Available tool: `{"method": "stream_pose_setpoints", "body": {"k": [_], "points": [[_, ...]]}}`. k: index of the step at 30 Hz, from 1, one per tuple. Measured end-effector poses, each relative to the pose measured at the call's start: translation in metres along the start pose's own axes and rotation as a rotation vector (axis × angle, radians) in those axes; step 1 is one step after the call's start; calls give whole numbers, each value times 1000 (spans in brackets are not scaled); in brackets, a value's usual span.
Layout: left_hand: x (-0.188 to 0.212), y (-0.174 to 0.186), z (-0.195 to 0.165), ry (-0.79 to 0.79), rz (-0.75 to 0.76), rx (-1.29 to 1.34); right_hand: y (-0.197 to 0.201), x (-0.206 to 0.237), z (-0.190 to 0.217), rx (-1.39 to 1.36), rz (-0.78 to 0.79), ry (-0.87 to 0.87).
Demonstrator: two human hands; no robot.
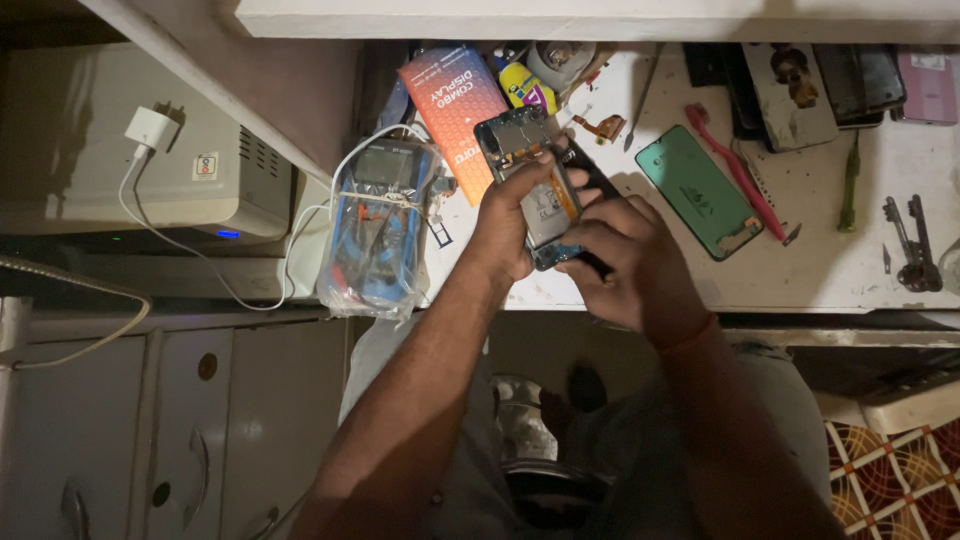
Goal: The person removes a battery from a disassembled smartphone, places it on the bench, and then applies adhesive along the inner frame of the phone chassis using a small tube. The person handles the phone chassis, battery, and adhesive tube.
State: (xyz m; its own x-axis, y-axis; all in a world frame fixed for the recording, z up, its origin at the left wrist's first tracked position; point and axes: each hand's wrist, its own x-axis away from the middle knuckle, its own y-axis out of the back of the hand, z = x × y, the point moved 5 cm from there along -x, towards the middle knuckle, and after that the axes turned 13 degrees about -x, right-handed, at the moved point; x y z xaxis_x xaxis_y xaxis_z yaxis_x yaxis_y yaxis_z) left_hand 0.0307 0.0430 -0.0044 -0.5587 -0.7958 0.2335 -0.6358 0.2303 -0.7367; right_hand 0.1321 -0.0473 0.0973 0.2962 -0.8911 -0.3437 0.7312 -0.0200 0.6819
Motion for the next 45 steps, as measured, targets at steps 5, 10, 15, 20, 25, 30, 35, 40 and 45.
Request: {"method": "stream_pose_setpoints", "body": {"k": [5, 10, 15, 20, 25, 30, 35, 40, 45], "points": [[-2, 5, 4, 23, -20, 15, 1, 1, 3, 24, -52, 65], [-3, 7, 5, -3, -23, 15, 1, 1, 3, 28, -50, 59], [-2, 8, 4, -24, -19, -7, 2, 1, 6, 8, -65, 60], [-3, 3, -3, -99, 72, 99, 6, 2, 9, -53, -198, 0], [-1, 6, -5, -118, 57, 115, 5, 0, 13, -1, -199, 58], [-2, 8, -5, -131, 107, 145, 4, 1, 10, 2, -162, 39], [-3, 8, 1, -52, 101, 167, 3, 1, 7, -52, -140, 29], [2, 0, -6, -106, 115, 149, 7, 0, 10, -45, -171, 51], [8, -8, -16, -176, 135, 215, 6, -3, 20, -9, -252, -20]]}}
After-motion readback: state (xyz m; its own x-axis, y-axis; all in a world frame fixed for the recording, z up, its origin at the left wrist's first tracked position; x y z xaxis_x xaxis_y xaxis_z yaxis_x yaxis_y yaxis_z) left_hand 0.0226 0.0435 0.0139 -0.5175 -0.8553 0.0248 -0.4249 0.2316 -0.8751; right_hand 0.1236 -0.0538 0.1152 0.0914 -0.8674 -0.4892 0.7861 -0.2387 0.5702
